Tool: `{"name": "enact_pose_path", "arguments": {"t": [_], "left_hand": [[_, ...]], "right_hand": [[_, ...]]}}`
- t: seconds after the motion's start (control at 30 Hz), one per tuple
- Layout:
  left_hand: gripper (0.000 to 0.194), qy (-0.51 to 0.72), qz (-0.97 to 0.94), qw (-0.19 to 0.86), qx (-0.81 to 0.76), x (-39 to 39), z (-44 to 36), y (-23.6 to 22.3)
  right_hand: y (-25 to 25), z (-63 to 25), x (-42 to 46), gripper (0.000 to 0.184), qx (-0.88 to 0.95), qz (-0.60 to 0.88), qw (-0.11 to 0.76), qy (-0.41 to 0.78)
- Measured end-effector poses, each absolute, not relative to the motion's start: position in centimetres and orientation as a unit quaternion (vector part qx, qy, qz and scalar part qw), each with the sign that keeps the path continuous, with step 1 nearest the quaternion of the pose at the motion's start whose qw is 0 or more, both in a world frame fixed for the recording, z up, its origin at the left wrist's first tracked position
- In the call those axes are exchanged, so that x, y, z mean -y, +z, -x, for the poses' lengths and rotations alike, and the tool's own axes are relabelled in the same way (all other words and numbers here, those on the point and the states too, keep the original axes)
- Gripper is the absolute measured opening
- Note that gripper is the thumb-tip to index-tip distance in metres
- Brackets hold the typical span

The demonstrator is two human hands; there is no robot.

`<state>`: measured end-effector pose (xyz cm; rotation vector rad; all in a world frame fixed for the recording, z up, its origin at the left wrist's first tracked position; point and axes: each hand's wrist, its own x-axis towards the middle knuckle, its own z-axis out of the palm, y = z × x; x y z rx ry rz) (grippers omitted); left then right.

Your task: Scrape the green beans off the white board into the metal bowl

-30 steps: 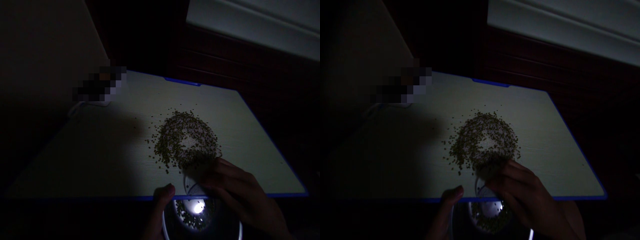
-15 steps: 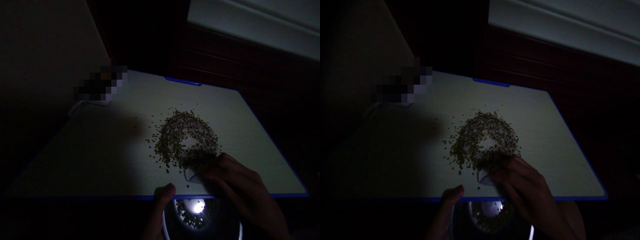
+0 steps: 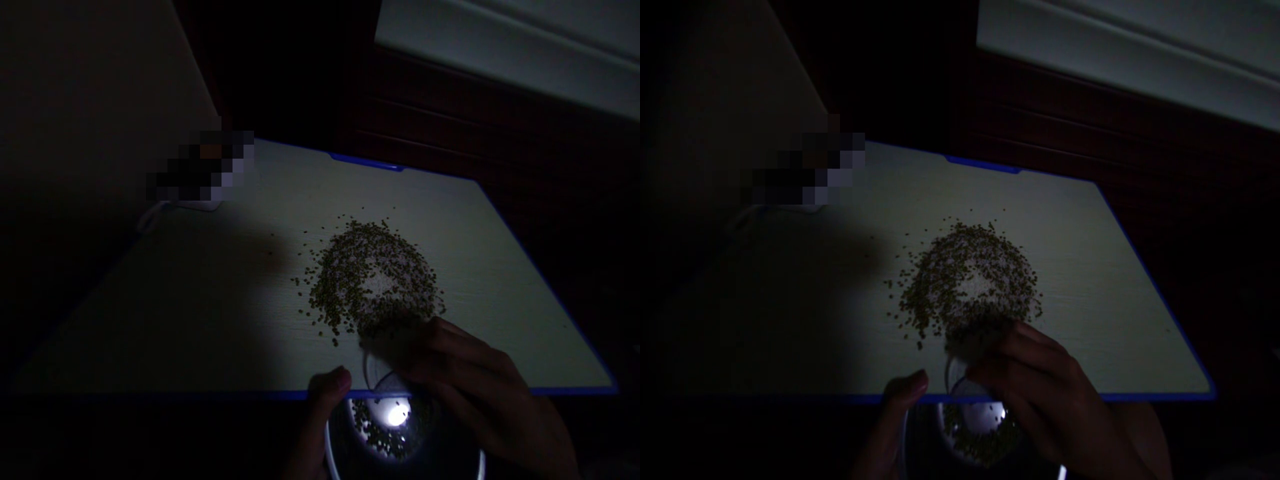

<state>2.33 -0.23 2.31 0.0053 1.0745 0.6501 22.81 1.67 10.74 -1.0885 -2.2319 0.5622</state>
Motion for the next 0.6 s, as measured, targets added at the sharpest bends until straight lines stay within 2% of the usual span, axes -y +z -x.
{"name": "enact_pose_path", "arguments": {"t": [0.17,0.37,0.6], "left_hand": [[0.058,0.264,0.043,0.788,-0.555,0.3,-2.1,2.4],[0.044,0.283,0.052,0.793,-0.538,0.1,-2.5,3.5],[0.038,0.295,0.027,0.788,-0.539,0.1,-2.3,3.0]], "right_hand": [[10.2,-24.3,-1.5,0.027,0.807,0.456,0.33,0.178],[9.9,-24.8,-1.4,0.018,0.763,0.53,0.349,0.122],[9.7,-24.7,-1.6,0.022,0.775,0.525,0.331,0.121]]}}
